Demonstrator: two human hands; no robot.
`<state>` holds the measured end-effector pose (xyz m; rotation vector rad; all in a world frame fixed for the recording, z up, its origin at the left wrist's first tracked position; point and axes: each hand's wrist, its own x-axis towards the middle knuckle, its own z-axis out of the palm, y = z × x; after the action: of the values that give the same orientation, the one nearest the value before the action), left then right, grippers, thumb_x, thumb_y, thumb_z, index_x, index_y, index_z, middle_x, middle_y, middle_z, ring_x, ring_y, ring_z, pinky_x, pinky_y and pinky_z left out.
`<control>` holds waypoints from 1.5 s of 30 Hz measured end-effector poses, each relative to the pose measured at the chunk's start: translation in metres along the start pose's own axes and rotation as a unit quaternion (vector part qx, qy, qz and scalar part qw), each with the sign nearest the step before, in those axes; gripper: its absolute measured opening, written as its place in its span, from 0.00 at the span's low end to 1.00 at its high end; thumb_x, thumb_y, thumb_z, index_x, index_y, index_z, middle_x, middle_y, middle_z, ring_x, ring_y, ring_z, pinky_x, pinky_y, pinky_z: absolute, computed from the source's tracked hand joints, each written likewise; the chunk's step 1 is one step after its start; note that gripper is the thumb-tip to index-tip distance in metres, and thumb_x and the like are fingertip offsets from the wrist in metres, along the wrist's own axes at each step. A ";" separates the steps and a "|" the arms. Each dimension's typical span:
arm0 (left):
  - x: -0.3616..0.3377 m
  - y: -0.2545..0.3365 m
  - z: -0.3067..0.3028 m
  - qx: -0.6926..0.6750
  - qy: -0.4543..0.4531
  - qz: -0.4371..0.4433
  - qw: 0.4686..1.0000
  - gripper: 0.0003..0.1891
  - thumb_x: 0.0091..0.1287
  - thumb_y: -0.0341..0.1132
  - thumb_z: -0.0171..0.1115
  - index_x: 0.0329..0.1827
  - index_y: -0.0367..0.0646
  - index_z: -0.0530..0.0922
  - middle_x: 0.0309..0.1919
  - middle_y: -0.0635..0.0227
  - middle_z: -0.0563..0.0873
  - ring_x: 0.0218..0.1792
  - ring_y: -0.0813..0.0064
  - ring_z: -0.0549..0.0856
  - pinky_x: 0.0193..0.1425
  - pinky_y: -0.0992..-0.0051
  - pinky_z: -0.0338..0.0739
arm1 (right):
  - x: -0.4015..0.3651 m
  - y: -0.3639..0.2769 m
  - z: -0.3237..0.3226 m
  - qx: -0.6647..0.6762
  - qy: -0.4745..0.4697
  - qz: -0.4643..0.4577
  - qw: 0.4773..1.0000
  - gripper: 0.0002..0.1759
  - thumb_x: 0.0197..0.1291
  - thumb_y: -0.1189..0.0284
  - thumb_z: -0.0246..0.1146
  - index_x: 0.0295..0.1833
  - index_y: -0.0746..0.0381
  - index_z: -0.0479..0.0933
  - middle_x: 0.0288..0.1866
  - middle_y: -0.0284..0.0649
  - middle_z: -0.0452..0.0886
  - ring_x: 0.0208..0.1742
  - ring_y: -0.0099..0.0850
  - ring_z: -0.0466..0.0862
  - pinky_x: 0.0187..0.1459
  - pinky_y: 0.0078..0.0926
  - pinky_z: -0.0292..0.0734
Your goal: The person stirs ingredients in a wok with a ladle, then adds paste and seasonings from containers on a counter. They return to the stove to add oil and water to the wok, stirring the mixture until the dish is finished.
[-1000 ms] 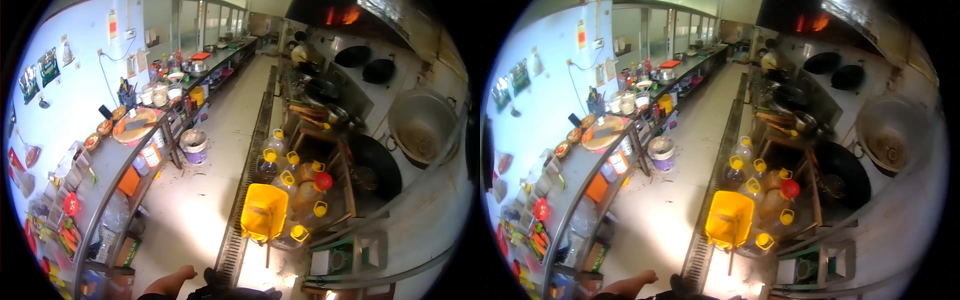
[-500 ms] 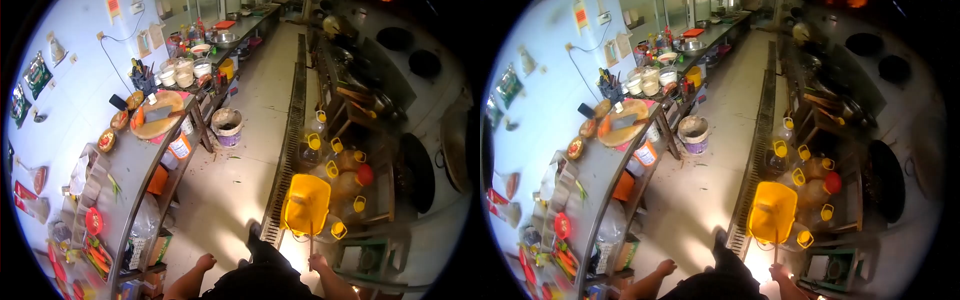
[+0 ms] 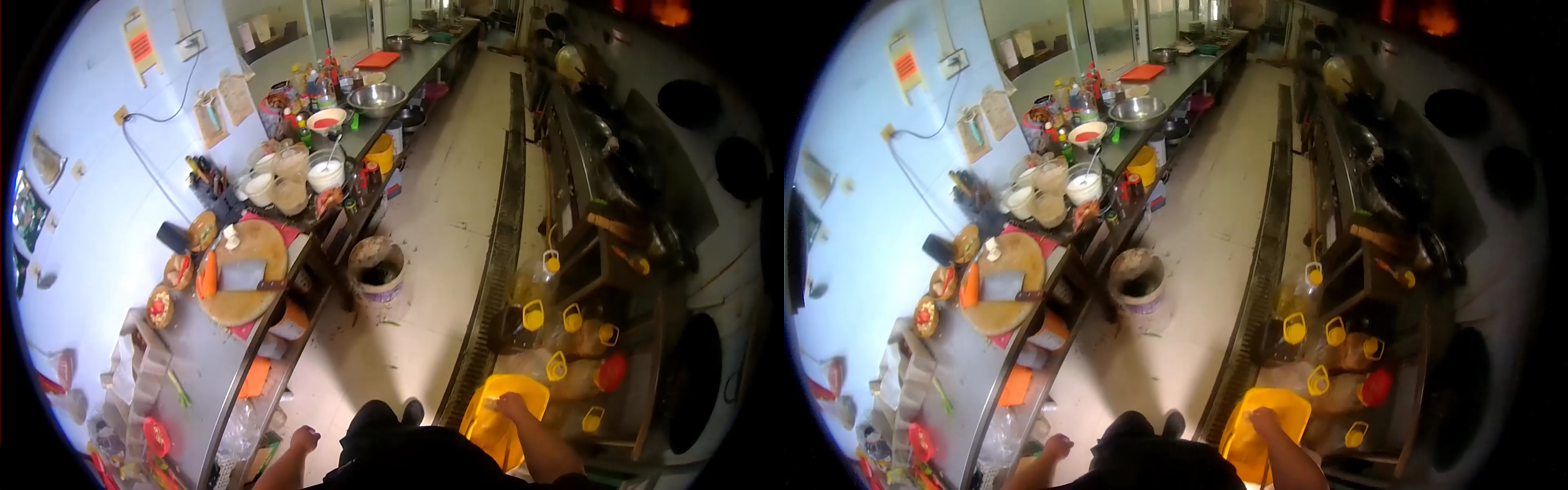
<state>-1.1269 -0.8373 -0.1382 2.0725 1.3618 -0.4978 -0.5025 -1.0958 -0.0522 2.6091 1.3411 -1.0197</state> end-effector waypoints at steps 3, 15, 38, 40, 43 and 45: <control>0.069 0.086 -0.074 0.066 -0.002 0.094 0.993 0.17 0.58 0.45 0.56 0.39 0.40 0.82 0.44 0.53 0.83 0.48 0.55 0.80 0.54 0.62 0.74 | 0.063 -0.053 -0.102 0.151 0.067 0.100 0.981 0.19 0.54 0.61 0.59 0.48 0.58 0.79 0.46 0.44 0.82 0.48 0.42 0.80 0.50 0.36 0.75; 0.478 0.250 -0.215 0.131 -0.168 0.200 0.956 0.23 0.58 0.50 0.58 0.45 0.38 0.80 0.48 0.51 0.81 0.50 0.53 0.80 0.56 0.60 0.73 | 0.248 -0.002 -0.194 0.008 -0.003 0.036 0.999 0.15 0.55 0.61 0.59 0.41 0.60 0.80 0.42 0.45 0.82 0.45 0.45 0.81 0.47 0.37 0.75; 0.901 0.601 -0.521 0.081 -0.107 0.138 0.981 0.17 0.55 0.47 0.61 0.38 0.43 0.82 0.42 0.55 0.84 0.47 0.55 0.81 0.53 0.62 0.75 | 0.933 0.118 -0.738 0.037 0.061 0.054 0.996 0.14 0.56 0.65 0.57 0.35 0.66 0.78 0.34 0.46 0.81 0.38 0.43 0.80 0.41 0.38 0.75; 0.931 0.590 -0.484 0.015 -0.097 0.039 0.994 0.15 0.54 0.46 0.61 0.35 0.44 0.82 0.40 0.57 0.84 0.45 0.56 0.82 0.51 0.62 0.76 | 1.005 0.078 -0.815 0.091 0.061 0.103 0.989 0.14 0.56 0.64 0.58 0.35 0.66 0.78 0.34 0.47 0.81 0.38 0.42 0.80 0.41 0.38 0.74; 0.980 0.623 -0.486 -0.015 -0.090 -0.045 0.995 0.12 0.56 0.43 0.58 0.29 0.44 0.80 0.35 0.56 0.84 0.39 0.56 0.83 0.43 0.61 0.77 | 1.136 0.088 -0.845 0.206 0.129 0.106 0.964 0.14 0.51 0.66 0.64 0.40 0.64 0.79 0.32 0.43 0.83 0.36 0.34 0.83 0.40 0.32 0.77; 0.999 0.654 -0.506 -0.100 -0.111 -0.102 0.983 0.12 0.58 0.42 0.57 0.31 0.43 0.80 0.37 0.56 0.84 0.41 0.57 0.82 0.45 0.61 0.77 | 1.203 0.075 -0.865 0.203 0.083 0.112 0.969 0.15 0.51 0.65 0.64 0.41 0.64 0.80 0.31 0.41 0.84 0.35 0.32 0.83 0.40 0.32 0.78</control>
<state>-0.1344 -0.0031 -0.1798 1.6724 1.4337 -0.6322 0.5121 -0.0133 -0.0752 3.1164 0.9040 -1.1638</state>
